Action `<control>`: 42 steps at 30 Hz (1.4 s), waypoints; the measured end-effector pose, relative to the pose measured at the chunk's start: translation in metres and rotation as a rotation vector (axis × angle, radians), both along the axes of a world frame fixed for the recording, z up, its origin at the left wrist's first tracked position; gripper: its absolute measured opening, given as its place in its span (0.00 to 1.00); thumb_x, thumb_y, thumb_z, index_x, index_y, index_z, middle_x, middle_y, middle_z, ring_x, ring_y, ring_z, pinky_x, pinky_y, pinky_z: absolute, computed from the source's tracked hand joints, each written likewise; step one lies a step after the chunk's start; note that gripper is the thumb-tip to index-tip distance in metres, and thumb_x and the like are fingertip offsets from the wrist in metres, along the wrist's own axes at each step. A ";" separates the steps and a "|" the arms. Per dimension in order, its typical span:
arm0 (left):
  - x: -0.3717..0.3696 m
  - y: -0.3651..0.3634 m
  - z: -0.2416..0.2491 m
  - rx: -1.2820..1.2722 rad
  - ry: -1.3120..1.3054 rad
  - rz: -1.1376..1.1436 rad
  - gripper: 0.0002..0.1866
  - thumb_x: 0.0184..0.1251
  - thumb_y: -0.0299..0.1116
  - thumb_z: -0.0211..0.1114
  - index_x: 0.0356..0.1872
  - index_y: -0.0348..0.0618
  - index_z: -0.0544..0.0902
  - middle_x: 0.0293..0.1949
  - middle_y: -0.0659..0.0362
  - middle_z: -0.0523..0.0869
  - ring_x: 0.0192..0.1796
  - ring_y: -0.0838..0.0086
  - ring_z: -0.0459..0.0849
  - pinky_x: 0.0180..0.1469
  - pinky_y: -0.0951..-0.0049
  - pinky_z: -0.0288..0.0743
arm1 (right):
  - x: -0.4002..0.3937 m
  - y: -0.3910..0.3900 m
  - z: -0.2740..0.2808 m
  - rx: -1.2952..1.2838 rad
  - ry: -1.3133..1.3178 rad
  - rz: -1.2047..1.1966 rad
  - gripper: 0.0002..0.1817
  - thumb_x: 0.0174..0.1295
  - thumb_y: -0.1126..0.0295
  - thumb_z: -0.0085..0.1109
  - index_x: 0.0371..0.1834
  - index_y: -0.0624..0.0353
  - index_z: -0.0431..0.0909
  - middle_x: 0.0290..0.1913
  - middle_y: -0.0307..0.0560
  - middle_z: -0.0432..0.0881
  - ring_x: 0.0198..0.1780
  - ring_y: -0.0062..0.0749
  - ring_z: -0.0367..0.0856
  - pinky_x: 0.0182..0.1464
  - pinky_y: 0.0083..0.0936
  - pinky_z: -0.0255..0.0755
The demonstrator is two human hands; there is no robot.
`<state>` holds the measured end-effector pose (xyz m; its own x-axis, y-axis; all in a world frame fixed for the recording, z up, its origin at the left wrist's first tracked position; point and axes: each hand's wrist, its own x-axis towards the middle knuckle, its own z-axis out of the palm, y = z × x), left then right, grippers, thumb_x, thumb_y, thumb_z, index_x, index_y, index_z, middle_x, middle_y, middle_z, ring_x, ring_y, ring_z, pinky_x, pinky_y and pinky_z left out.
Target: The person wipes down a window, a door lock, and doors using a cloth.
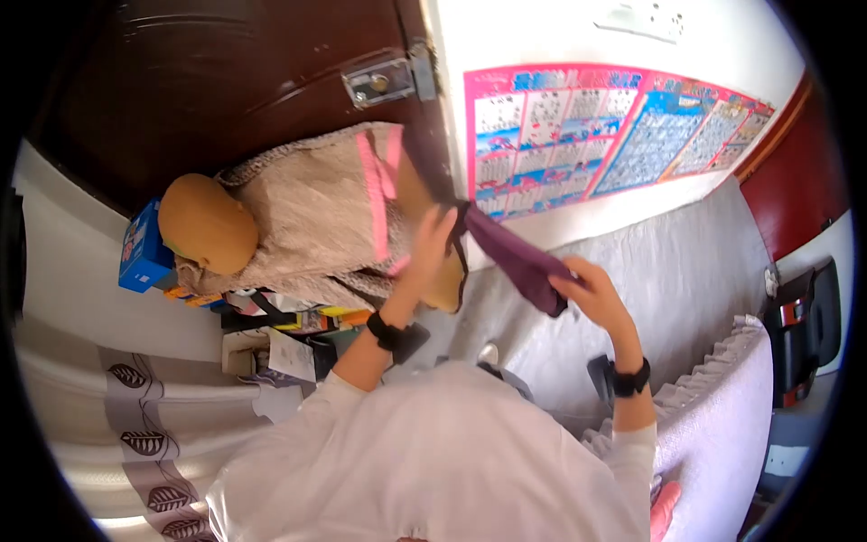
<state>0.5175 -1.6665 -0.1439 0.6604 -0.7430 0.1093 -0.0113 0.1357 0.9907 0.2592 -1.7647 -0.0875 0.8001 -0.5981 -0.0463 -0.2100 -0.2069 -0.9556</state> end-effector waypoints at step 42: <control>0.291 0.054 0.034 -0.242 0.638 0.226 0.22 0.72 0.38 0.55 0.61 0.37 0.69 0.57 0.56 0.76 0.59 0.71 0.74 0.60 0.72 0.67 | 0.515 0.036 0.014 -1.115 -0.487 -0.003 0.23 0.58 0.59 0.59 0.42 0.71 0.68 0.43 0.66 0.75 0.52 0.61 0.72 0.70 0.47 0.53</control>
<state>0.8089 -1.6128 -0.1094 0.7853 -0.5843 -0.2046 0.5061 0.4155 0.7558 0.7738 -1.7288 -0.0734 0.5893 -0.1195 0.7990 0.1194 -0.9653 -0.2324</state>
